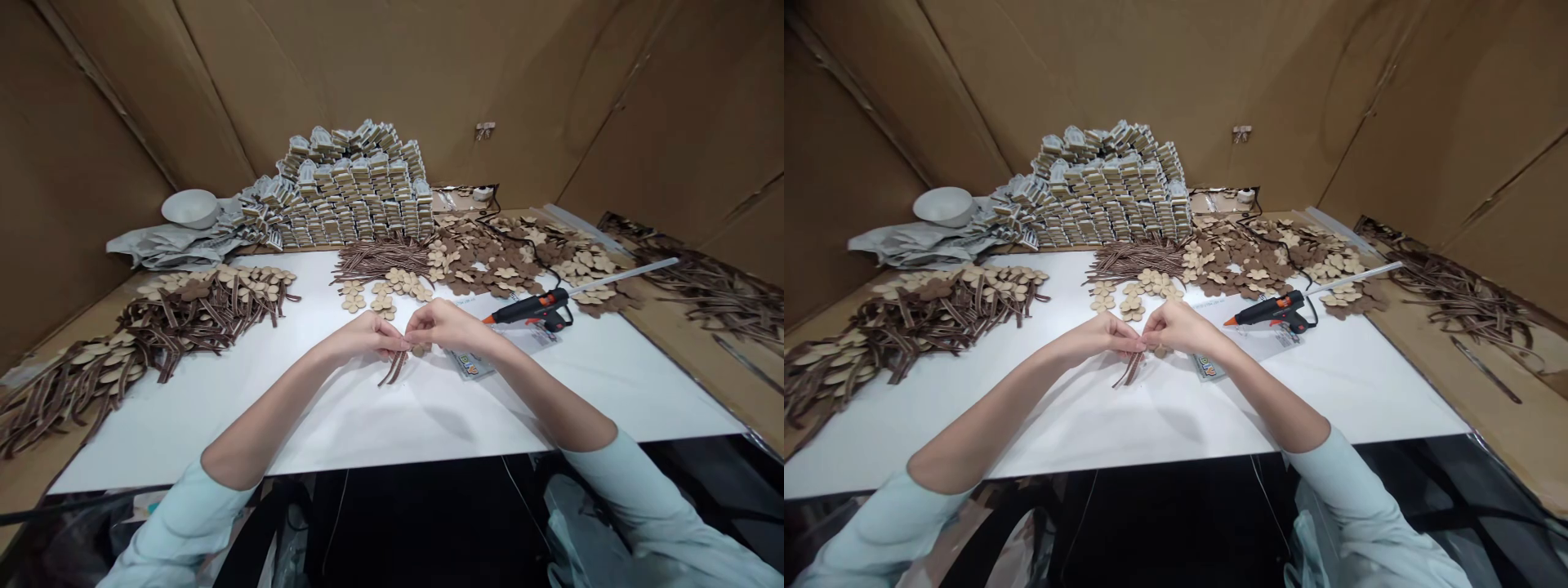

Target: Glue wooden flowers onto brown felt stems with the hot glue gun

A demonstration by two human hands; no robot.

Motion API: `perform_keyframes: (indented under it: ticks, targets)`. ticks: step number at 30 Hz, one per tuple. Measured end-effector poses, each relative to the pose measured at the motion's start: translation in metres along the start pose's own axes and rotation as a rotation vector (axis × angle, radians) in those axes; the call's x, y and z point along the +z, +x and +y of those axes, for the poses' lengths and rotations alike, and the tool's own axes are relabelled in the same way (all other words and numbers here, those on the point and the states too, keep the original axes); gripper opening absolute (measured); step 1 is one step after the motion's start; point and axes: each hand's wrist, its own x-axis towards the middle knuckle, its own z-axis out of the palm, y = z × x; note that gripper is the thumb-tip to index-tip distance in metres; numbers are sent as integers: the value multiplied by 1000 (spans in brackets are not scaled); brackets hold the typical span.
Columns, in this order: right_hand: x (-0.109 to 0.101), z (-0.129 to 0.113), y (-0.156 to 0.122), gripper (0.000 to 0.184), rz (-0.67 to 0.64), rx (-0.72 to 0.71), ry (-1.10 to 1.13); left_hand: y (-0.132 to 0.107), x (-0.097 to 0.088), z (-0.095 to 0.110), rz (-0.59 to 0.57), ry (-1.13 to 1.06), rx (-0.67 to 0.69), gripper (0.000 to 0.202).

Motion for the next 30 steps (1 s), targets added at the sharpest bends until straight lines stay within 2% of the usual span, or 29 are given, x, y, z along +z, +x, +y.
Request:
perform_keyframes:
  ticks: [4,14,30]
  targets:
    - [0,4,3,11,-35,29,40,-3,1,3,-18,8,13,18]
    - [4,3,2,13,-20,95,31,0,2,-2,3,1,-98,20]
    - [5,6,2,16,-16,132,72,-2,4,0,-63,34,-71,18]
